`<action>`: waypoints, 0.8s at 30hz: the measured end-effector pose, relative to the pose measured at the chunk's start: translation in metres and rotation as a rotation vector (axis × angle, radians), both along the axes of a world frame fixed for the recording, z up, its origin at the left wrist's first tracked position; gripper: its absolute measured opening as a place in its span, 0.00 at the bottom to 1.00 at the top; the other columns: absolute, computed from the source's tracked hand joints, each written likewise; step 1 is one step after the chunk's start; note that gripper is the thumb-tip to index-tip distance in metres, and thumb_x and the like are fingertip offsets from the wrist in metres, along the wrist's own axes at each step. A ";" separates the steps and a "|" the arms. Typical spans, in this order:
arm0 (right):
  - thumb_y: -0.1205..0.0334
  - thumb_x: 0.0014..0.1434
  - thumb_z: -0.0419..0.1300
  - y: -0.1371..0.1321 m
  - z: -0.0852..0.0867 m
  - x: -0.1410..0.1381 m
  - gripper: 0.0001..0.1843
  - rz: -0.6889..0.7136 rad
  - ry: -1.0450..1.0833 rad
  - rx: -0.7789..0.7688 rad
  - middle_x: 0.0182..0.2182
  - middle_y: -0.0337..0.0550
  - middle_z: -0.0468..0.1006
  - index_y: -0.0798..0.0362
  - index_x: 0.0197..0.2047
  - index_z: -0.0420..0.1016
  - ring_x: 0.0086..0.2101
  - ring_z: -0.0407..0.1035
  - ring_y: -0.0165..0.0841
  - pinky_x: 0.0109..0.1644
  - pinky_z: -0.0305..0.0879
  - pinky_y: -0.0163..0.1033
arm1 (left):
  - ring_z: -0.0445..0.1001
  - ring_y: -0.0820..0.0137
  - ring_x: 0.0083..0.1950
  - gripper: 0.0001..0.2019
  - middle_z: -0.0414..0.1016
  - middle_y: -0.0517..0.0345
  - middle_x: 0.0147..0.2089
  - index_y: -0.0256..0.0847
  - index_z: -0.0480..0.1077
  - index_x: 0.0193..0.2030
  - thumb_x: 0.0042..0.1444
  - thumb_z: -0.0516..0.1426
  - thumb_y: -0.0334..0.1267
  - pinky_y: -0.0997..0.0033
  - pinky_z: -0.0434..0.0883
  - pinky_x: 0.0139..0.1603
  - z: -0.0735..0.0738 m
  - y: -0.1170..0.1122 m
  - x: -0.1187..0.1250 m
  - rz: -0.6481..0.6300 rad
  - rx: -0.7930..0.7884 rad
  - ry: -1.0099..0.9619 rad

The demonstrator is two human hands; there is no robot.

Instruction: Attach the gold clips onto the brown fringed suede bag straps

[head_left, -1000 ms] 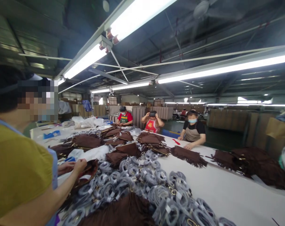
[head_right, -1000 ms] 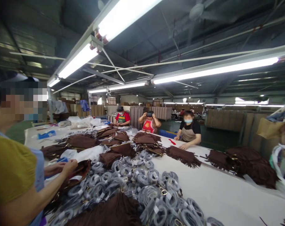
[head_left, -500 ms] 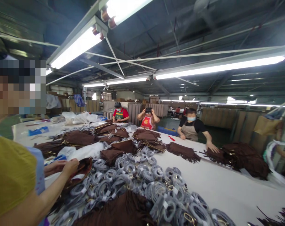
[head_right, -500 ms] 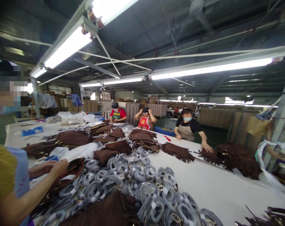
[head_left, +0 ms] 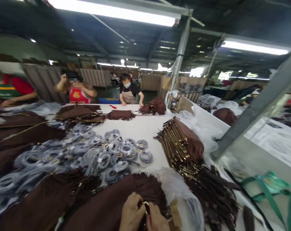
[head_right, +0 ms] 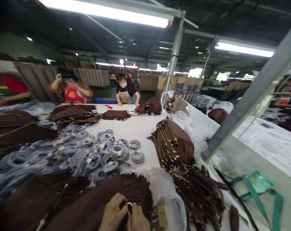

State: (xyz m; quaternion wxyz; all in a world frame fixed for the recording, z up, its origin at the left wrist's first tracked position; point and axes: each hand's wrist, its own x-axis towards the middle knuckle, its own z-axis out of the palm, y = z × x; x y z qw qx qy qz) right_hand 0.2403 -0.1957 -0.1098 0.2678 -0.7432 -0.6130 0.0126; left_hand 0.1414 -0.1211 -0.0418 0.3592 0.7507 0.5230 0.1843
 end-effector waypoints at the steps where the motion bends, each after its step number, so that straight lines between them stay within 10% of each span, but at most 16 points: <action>1: 0.65 0.60 0.48 0.000 -0.003 0.000 0.14 0.021 0.000 -0.013 0.33 0.47 0.74 0.54 0.47 0.69 0.25 0.73 0.37 0.23 0.69 0.34 | 0.68 0.67 0.36 0.06 0.68 0.56 0.30 0.39 0.66 0.24 0.45 0.48 0.32 0.67 0.63 0.41 0.002 0.001 -0.001 -0.014 0.009 0.006; 11: 0.50 0.64 0.40 -0.039 -0.012 0.038 0.20 0.146 0.591 0.005 0.31 0.41 0.76 0.47 0.40 0.71 0.33 0.72 0.35 0.37 0.68 0.33 | 0.68 0.69 0.31 0.10 0.67 0.61 0.27 0.41 0.67 0.24 0.46 0.49 0.41 0.72 0.63 0.33 0.017 0.009 -0.006 0.043 -0.076 -0.024; 17: 0.66 0.61 0.44 -0.040 -0.019 0.107 0.15 -0.171 0.185 -0.324 0.37 0.51 0.74 0.56 0.45 0.68 0.37 0.71 0.39 0.39 0.68 0.39 | 0.69 0.69 0.32 0.09 0.69 0.62 0.27 0.41 0.68 0.24 0.47 0.50 0.42 0.73 0.64 0.35 0.017 0.007 -0.007 0.064 -0.075 -0.013; 24: 0.68 0.55 0.54 -0.017 -0.029 0.109 0.07 -0.250 0.073 -0.551 0.34 0.55 0.76 0.58 0.38 0.71 0.36 0.72 0.44 0.37 0.69 0.42 | 0.69 0.69 0.31 0.10 0.70 0.62 0.26 0.41 0.68 0.25 0.46 0.52 0.44 0.74 0.65 0.33 0.018 0.007 -0.006 0.086 -0.095 -0.011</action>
